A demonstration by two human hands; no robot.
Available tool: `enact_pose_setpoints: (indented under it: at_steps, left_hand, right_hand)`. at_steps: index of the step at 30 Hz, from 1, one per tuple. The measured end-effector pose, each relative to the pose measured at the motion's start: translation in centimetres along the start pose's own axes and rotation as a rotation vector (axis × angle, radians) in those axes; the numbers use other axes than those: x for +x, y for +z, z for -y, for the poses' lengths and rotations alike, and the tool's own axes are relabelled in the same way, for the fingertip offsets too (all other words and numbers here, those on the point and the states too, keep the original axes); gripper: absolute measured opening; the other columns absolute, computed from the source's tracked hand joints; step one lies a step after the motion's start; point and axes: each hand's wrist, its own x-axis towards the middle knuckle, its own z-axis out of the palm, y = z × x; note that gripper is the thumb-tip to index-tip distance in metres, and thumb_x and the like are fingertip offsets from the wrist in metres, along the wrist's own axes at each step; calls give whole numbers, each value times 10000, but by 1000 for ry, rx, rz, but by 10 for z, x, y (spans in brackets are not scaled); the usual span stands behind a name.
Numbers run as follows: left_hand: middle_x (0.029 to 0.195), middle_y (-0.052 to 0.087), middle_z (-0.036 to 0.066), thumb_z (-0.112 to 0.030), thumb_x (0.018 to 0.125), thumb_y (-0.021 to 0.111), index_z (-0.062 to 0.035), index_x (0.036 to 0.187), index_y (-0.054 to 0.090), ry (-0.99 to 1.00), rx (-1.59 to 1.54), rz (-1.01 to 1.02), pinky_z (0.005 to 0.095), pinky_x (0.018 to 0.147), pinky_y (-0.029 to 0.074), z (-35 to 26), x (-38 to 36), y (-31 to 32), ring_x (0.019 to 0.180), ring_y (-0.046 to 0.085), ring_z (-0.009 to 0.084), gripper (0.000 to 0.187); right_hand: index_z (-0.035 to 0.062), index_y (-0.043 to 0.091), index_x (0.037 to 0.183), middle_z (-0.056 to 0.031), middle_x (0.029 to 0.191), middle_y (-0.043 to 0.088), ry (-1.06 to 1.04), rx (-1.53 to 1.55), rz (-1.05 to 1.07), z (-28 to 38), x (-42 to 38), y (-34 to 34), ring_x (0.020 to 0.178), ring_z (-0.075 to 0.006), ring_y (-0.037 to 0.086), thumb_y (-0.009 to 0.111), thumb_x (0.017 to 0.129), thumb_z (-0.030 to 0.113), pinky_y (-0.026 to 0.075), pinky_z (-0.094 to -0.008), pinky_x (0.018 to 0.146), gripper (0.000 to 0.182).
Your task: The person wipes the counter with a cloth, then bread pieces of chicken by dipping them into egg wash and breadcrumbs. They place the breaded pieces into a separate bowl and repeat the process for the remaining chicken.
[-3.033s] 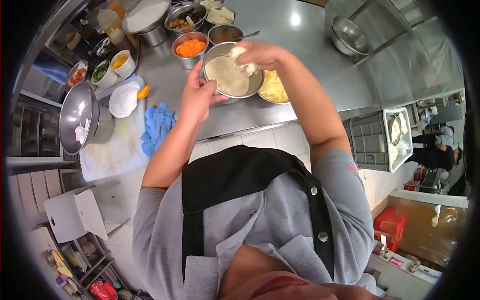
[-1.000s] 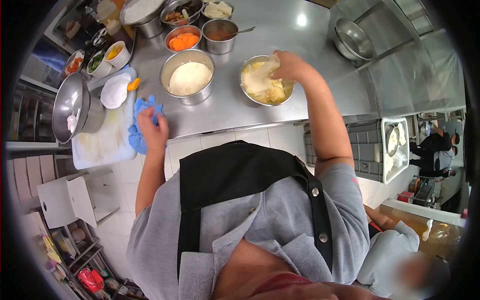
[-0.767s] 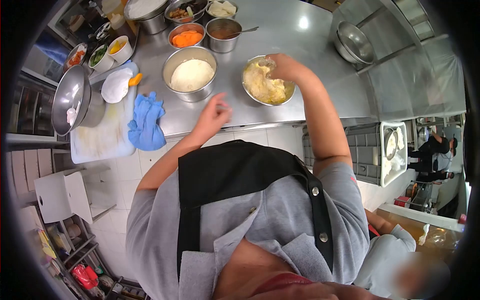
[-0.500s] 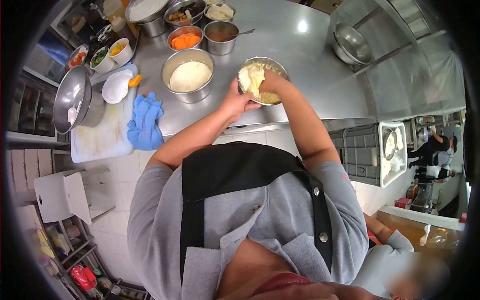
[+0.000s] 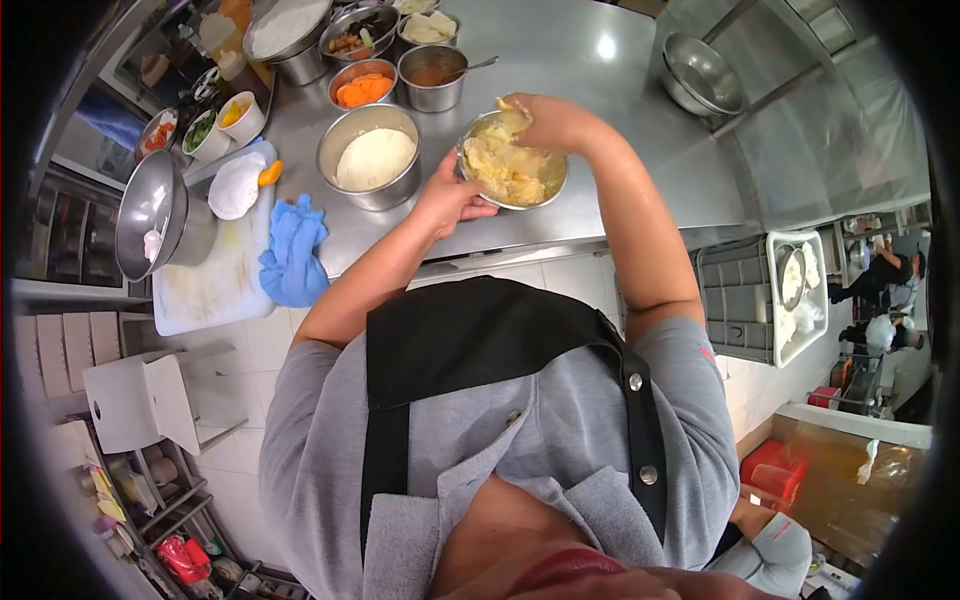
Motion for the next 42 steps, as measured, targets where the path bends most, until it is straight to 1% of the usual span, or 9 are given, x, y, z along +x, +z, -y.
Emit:
enact_pose_setpoints:
  at_steps: [5,8,12,17,31,35,36,37,42]
  left_hand:
    - [997,551,154,26,840,473,-127,1448,-24,6,202,-67,305,607,578,0,7,-6,676,636,209,800]
    - [986,549,154,15,854,456,-133,1449,-47,9,270,-77,307,605,574,-2,8,-8,663,624,192,794]
    - [975,542,147,10,865,443,-139,1450,-55,17,389,-42,314,611,570,-11,9,-3,666,605,176,783]
    - [962,533,128,26,861,444,-153,1455,-28,48,432,-34,305,604,568,-8,18,-11,669,583,162,780]
    - [953,515,138,-6,845,515,-44,1438,-7,41,297,-30,321,630,574,-9,10,-9,753,593,207,791]
    - [1106,527,157,-55,859,533,-47,1437,79,23,197,118,347,723,544,-10,6,-14,857,585,216,735]
    - [1097,530,136,-67,868,533,-83,1441,102,33,129,119,337,711,543,-3,9,-15,823,576,194,717]
    - [1099,539,123,-43,870,512,-122,1429,153,7,159,105,357,722,552,4,17,-21,884,583,193,669]
    - [942,565,62,4,854,486,-116,1400,224,60,53,77,284,651,569,5,12,-13,725,574,124,618]
  right_hand:
    - [58,465,1279,-178,1152,580,51,257,127,-6,11,8,1018,-284,589,713,648,103,487,-353,853,679]
    - [61,487,1258,-166,1130,596,-32,-156,168,-27,17,25,1004,-282,595,745,610,101,482,-363,860,698]
    - [59,550,1181,-152,1083,623,-46,-102,-118,-82,46,109,1000,-273,598,777,570,109,470,-362,874,654]
    - [56,592,1121,-161,1056,630,32,-128,142,-77,49,82,1008,-278,595,780,565,123,473,-352,853,591]
    - [135,615,1082,-125,1044,634,-134,-39,-15,-12,3,16,958,-293,605,738,614,130,484,-384,814,485]
    - [102,523,1230,-141,1187,570,194,-167,151,-46,23,62,1105,-293,537,805,573,361,445,-396,910,760]
    - [129,470,1294,-152,1246,524,27,-277,-135,-69,30,108,1187,-303,467,807,560,397,402,-405,962,851]
    - [163,387,1356,-185,1427,282,152,-256,-75,-63,42,120,1169,-366,467,815,536,383,394,-426,963,951]
    - [210,559,1215,-196,1247,510,58,-331,124,-44,41,95,1055,-337,555,799,537,250,456,-407,878,721]
